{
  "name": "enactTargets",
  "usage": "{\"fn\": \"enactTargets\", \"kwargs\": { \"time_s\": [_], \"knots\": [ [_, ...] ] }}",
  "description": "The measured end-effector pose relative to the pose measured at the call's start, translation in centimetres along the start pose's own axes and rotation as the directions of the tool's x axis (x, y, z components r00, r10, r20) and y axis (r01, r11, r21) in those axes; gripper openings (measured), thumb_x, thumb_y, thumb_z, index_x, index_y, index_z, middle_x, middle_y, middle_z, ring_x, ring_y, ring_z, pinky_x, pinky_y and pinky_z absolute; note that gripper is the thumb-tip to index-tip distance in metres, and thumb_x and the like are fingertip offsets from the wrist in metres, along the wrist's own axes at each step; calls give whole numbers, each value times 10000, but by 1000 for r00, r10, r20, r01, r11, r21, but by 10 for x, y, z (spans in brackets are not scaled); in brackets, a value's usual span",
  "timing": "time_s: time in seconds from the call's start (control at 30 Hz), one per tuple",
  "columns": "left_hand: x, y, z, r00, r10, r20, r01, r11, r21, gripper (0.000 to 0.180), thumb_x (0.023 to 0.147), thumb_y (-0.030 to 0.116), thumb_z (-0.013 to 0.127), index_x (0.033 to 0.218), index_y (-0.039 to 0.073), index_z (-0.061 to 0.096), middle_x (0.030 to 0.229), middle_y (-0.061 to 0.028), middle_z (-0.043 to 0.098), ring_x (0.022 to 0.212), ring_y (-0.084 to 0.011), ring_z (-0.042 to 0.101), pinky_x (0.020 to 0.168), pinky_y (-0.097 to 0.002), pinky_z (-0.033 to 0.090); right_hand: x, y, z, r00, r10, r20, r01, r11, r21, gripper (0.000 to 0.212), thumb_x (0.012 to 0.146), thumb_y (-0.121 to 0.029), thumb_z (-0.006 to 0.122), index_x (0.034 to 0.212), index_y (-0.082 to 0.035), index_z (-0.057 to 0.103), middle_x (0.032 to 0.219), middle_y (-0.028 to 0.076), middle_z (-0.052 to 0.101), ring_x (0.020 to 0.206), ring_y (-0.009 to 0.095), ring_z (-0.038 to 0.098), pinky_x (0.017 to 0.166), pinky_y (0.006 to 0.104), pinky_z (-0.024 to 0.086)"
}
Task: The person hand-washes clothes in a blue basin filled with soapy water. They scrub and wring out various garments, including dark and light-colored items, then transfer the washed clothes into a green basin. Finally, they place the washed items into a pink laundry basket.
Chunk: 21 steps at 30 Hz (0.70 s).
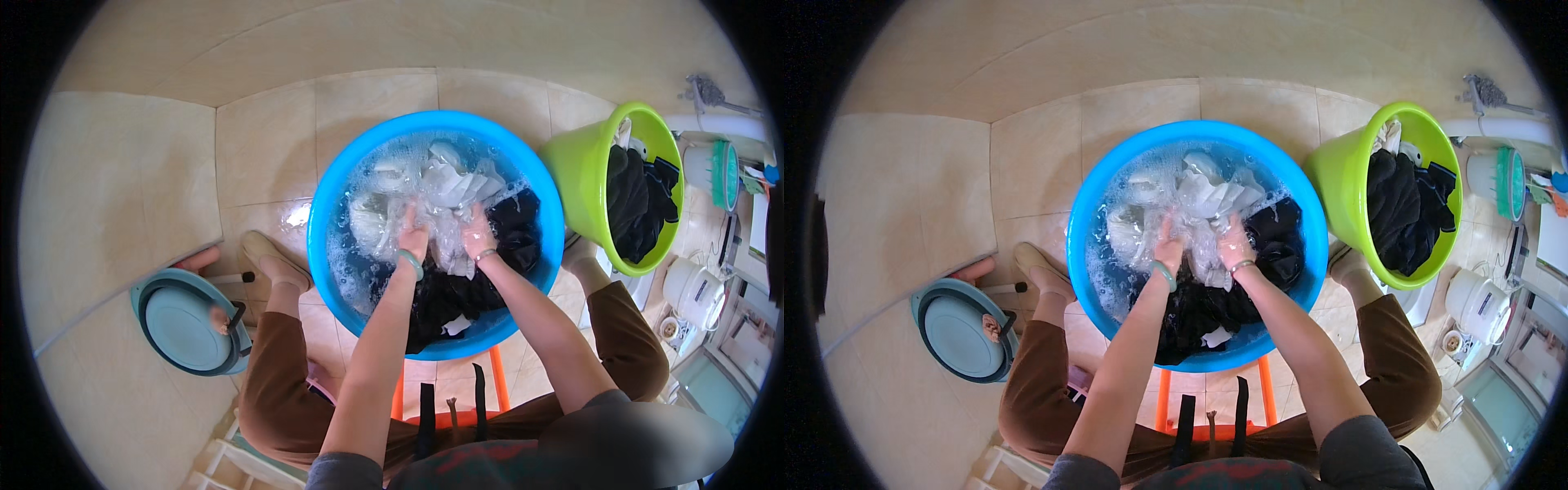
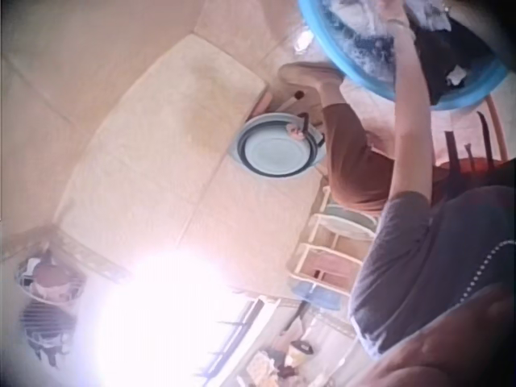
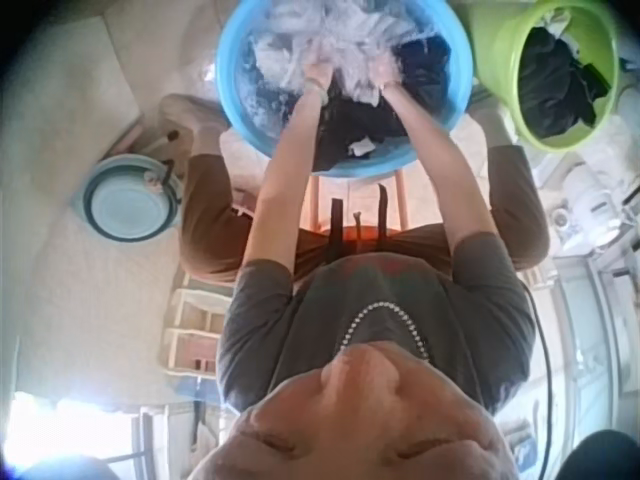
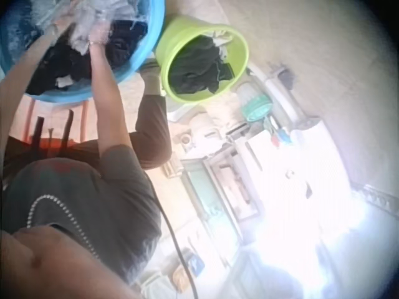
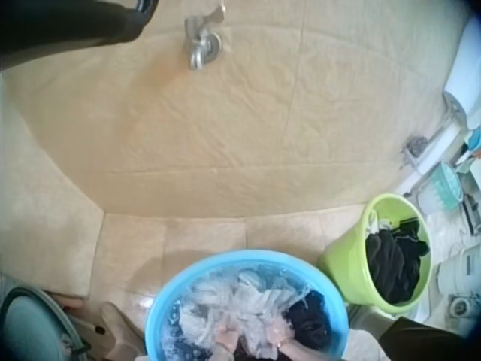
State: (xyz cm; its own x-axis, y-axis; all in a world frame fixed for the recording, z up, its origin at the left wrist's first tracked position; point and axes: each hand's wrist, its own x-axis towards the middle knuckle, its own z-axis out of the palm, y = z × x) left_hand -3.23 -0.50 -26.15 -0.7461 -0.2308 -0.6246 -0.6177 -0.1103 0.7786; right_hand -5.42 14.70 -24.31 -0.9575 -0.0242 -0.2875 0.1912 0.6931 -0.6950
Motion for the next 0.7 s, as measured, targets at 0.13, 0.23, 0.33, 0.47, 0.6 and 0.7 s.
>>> {"fn": "enactTargets", "kwargs": {
  "time_s": [0.13,0.23,0.33,0.47,0.6,0.7],
  "knots": [
    [-16,41,4,912,-310,269,410,712,-570,836,895,328,685,1525,134,170,1407,-136,475,1313,-291,424,1072,-434,367,-39,-72,-53,939,-330,-97,328,944,-38,282,704,-21,645,940,-175,623,905,78,639,857,327,611,724,427,462],
    [-47,73,-2,902,-49,429,372,593,-715,757,921,311,654,1500,220,176,1326,-142,491,1102,-301,573,895,-454,507,-74,-128,-84,785,-619,0,619,785,-17,245,710,-55,660,912,-189,629,850,16,616,817,248,601,696,384,426],
    [-90,118,-8,876,70,477,384,498,-778,681,942,164,606,1498,235,220,1231,-140,543,1044,-262,598,877,-405,521,-98,-160,-102,619,-780,89,783,622,1,247,716,-108,687,953,-171,665,904,-2,628,812,179,602,708,349,420],
    [-98,82,-26,848,203,490,332,518,-788,494,965,135,551,1432,130,388,1128,-127,597,975,-233,625,852,-361,530,-121,-196,-102,494,-857,149,869,484,-100,353,801,-292,664,1131,-168,673,889,-20,612,813,131,589,736,311,428],
    [-88,94,-29,551,-43,834,823,196,-533,265,981,295,544,1041,63,656,795,-57,635,692,-169,620,648,-329,540,-115,-211,-92,539,-842,12,841,536,-73,284,779,-315,710,1013,-160,667,791,-19,594,706,147,602,623,289,430],
    [-94,99,-35,622,111,775,739,243,-628,254,974,307,552,987,71,644,778,-44,612,682,-150,597,636,-319,521,-110,-216,-90,549,-831,-86,834,552,-11,214,746,-301,764,855,-154,652,762,-8,605,624,164,615,542,298,441]
  ]
}}
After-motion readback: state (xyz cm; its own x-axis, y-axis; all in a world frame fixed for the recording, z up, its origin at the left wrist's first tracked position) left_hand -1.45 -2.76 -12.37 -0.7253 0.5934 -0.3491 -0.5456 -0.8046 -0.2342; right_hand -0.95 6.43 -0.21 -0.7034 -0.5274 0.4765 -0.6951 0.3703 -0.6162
